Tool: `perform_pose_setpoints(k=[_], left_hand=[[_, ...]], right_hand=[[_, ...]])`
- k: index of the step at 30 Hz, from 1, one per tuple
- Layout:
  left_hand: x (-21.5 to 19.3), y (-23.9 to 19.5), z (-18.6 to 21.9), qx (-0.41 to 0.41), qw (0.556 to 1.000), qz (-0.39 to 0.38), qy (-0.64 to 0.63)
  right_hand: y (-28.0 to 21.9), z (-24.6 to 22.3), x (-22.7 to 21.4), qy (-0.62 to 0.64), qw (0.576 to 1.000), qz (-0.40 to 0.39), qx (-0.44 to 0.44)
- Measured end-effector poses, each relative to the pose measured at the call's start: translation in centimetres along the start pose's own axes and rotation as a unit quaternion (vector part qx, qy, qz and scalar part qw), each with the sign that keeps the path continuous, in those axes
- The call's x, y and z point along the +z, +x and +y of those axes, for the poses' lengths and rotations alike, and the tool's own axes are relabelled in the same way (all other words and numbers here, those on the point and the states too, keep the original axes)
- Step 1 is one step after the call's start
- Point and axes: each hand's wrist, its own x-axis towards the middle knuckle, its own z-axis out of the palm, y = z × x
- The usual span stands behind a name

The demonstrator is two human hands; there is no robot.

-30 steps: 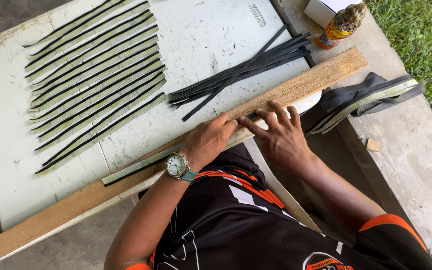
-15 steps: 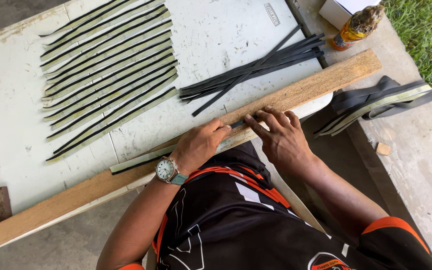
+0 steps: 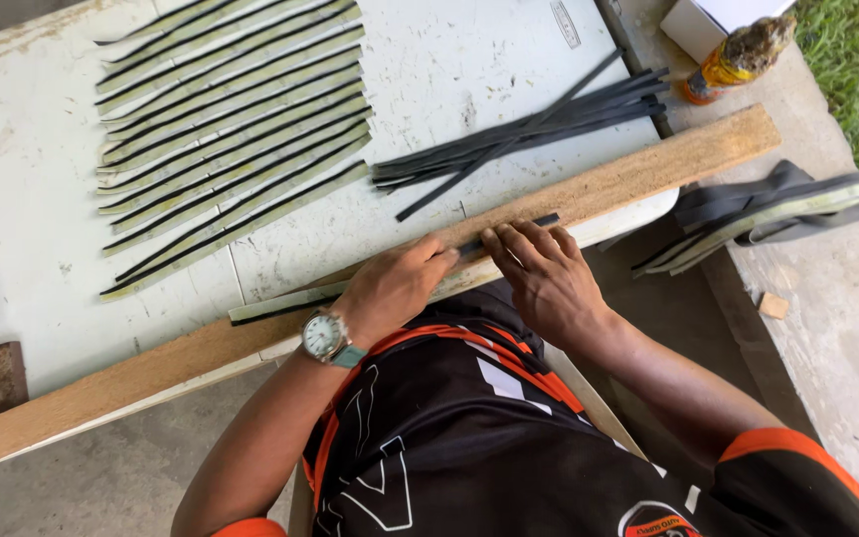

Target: The person separates black rubber strips from a layered sheet by hand, peeling them apart and placing them on a white table. The strips are handled one at a time and arranged in parallel rows.

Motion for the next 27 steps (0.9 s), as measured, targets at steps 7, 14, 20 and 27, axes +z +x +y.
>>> perform_pose_setpoints(k=[7,14,20,27], left_hand=[[-0.6,-3.1,-0.8,0.024,0.996,0.086,0.013],[-0.2,-2.7,-0.9,0.025,0.995,0.092,0.026],[-0.1,-2.2,-0.8,0.001,0.997,0.077,0.023],[-0.4,-3.3,-0.2,0.008,0.995,0.057,0.087]], right_hand=[[0.2,-0.6,-0.3,-0.02,1.0,-0.021,0.0],[0.8,-1.3,-0.4,-0.081,0.997,-0.014,-0.01],[1.0,-1.8,0.0,-0.137,0.99,-0.037,-0.009],[1.8,-3.6,-0.1,-0.009,0.998,-0.052,-0.024]])
